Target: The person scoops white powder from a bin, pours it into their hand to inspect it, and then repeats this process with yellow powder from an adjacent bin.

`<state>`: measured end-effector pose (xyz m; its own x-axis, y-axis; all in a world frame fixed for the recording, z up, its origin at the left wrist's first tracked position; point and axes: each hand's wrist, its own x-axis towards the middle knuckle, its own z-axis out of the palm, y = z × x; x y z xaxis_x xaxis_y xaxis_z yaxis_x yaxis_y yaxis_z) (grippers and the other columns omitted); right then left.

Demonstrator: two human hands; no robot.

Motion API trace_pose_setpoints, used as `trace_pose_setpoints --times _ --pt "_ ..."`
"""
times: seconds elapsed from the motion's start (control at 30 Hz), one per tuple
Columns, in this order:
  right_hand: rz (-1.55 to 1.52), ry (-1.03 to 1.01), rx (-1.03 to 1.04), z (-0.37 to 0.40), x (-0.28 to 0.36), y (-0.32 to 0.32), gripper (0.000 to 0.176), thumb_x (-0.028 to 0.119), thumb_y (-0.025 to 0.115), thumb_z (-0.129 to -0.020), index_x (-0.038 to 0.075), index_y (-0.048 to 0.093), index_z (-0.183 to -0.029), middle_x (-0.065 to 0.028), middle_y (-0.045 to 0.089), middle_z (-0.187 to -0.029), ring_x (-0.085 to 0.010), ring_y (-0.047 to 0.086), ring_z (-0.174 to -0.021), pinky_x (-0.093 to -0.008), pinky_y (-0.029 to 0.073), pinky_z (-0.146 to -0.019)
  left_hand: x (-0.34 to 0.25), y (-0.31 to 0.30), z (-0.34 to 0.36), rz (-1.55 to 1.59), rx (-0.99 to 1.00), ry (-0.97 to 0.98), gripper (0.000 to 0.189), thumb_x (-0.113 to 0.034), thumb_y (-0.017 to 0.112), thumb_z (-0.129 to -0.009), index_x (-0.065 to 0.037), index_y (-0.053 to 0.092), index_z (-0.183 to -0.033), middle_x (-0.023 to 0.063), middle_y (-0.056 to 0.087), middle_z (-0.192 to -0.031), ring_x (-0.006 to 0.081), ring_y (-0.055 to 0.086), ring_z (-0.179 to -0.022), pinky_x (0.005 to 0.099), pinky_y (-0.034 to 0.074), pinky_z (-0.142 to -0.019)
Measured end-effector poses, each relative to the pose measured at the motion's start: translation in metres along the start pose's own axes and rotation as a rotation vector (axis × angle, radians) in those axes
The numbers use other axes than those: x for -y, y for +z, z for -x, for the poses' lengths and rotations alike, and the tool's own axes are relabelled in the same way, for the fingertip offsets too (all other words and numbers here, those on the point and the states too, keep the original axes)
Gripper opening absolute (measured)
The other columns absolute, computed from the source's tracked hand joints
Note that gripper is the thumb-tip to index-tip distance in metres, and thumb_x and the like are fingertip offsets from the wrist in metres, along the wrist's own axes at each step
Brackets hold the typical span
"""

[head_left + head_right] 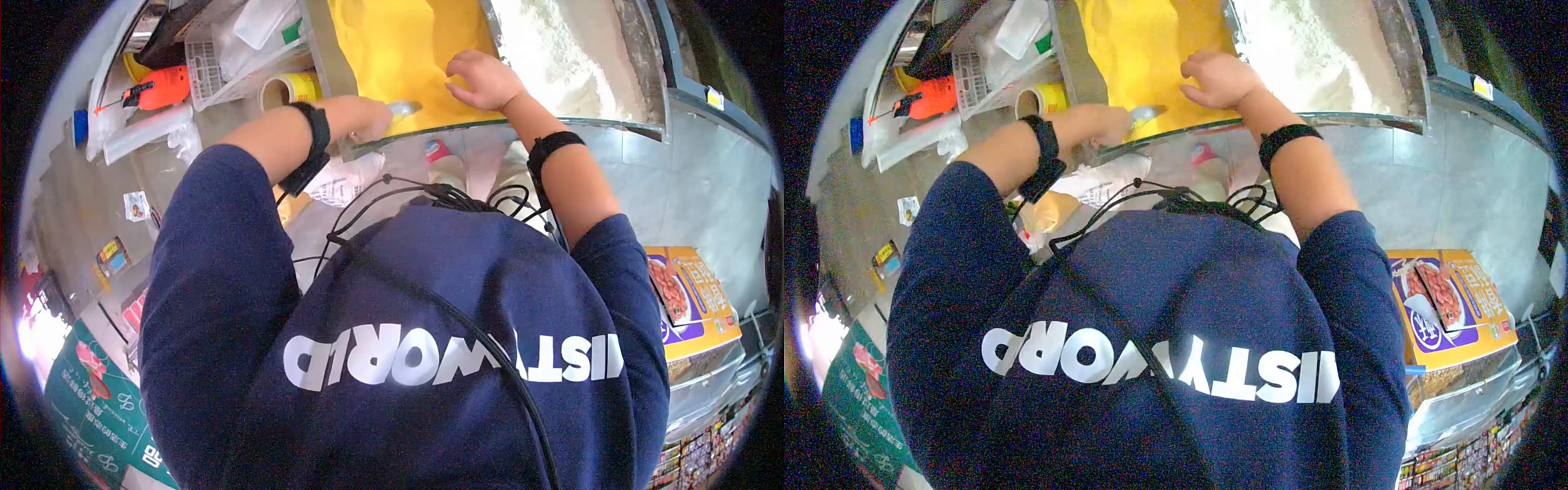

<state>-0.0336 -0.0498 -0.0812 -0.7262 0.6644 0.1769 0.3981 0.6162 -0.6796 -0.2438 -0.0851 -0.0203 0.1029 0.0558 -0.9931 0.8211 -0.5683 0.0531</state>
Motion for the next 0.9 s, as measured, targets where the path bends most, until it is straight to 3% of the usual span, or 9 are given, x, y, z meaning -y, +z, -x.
trace_pose_setpoints --times 0.07,0.2,0.3,0.5,0.6,0.7,0.8,0.83,0.9 --pt "-0.004 -0.009 -0.019 0.003 -0.002 0.002 0.024 0.023 0.052 -0.074 0.002 0.054 -0.084 -0.0143 0.055 -0.084 -0.0318 0.051 -0.085 -0.038 0.042 -0.074 -0.001 -0.002 -0.001 0.004 0.09 -0.048 0.024 0.002 0.044 -0.067 0.008 0.053 -0.087 0.0193 0.057 -0.067 0.0272 0.059 -0.054 0.038 0.045 -0.042" --pt "-0.038 -0.049 -0.1 0.002 -0.003 0.005 0.028 0.028 0.052 -0.073 0.002 0.055 -0.081 -0.0161 0.055 -0.081 -0.0333 0.052 -0.081 -0.0409 0.043 -0.07 0.003 0.002 0.016 0.187 0.006 -0.028 0.028 0.004 0.04 -0.067 0.008 0.051 -0.092 0.0184 0.057 -0.065 0.0277 0.058 -0.051 0.0382 0.045 -0.038" --pt "-0.047 -0.054 -0.093 0.001 -0.003 0.002 0.028 0.028 0.052 -0.073 0.002 0.054 -0.08 -0.0164 0.055 -0.079 -0.0339 0.052 -0.08 -0.0415 0.043 -0.069 -0.005 -0.009 0.016 0.081 0.067 -0.022 0.03 0.004 0.04 -0.066 0.008 0.051 -0.094 0.019 0.057 -0.066 0.0273 0.059 -0.053 0.0374 0.046 -0.04" --pt "-0.048 -0.022 -0.075 0.001 -0.001 -0.002 0.024 0.023 0.052 -0.074 0.002 0.054 -0.083 -0.0146 0.055 -0.083 -0.0321 0.051 -0.084 -0.0381 0.042 -0.073 -0.005 -0.001 -0.006 0.026 0.028 0.017 0.025 0.0 0.044 -0.065 0.007 0.056 -0.086 0.0189 0.058 -0.069 0.0274 0.06 -0.055 0.0347 0.048 -0.043" --pt "-0.069 -0.01 -0.111 0.006 0.0 0.0 0.024 0.023 0.052 -0.074 0.001 0.054 -0.083 -0.0144 0.055 -0.083 -0.0322 0.052 -0.083 -0.0379 0.043 -0.072 -0.025 -0.016 -0.002 -0.116 0.076 -0.013 0.019 -0.003 0.048 -0.065 0.003 0.059 -0.079 0.0185 0.059 -0.071 0.0287 0.059 -0.055 0.0387 0.047 -0.043" --pt "-0.075 -0.023 -0.133 0.004 -0.002 0.004 0.024 0.023 0.052 -0.074 0.001 0.054 -0.082 -0.0145 0.055 -0.082 -0.0324 0.052 -0.082 -0.0381 0.043 -0.072 -0.027 -0.016 -0.028 -0.185 0.096 -0.148 0.015 -0.008 0.049 -0.069 -0.002 0.063 -0.073 0.0117 0.061 -0.066 0.0239 0.06 -0.06 0.0392 0.048 -0.055" --pt "-0.079 -0.019 -0.143 0.006 -0.003 0.003 0.025 0.024 0.052 -0.073 0.001 0.054 -0.082 -0.0149 0.055 -0.081 -0.0325 0.052 -0.081 -0.0387 0.043 -0.071 -0.005 0.011 -0.034 -0.261 -0.155 0.008 0.015 -0.01 0.051 -0.07 -0.003 0.063 -0.076 0.0122 0.062 -0.072 0.0277 0.061 -0.066 0.0405 0.048 -0.059" --pt "-0.086 0.007 -0.133 0.005 -0.002 0.002 0.025 0.025 0.052 -0.073 0.001 0.054 -0.082 -0.0151 0.055 -0.081 -0.0325 0.052 -0.081 -0.0389 0.043 -0.07 0.002 0.026 -0.03 -0.063 -0.314 -0.018 0.015 -0.011 0.054 -0.069 -0.002 0.063 -0.078 0.0141 0.062 -0.076 0.0304 0.06 -0.071 0.0412 0.048 -0.061" --pt "-0.092 0.036 -0.103 0.008 -0.001 0.001 0.026 0.025 0.052 -0.072 0.001 0.054 -0.082 -0.0154 0.055 -0.08 -0.0325 0.052 -0.08 -0.0393 0.043 -0.07 -0.015 0.012 -0.009 -0.021 -0.266 -0.154 0.016 -0.009 0.057 -0.066 -0.003 0.063 -0.08 0.0146 0.062 -0.077 0.0293 0.06 -0.073 0.0403 0.048 -0.062"
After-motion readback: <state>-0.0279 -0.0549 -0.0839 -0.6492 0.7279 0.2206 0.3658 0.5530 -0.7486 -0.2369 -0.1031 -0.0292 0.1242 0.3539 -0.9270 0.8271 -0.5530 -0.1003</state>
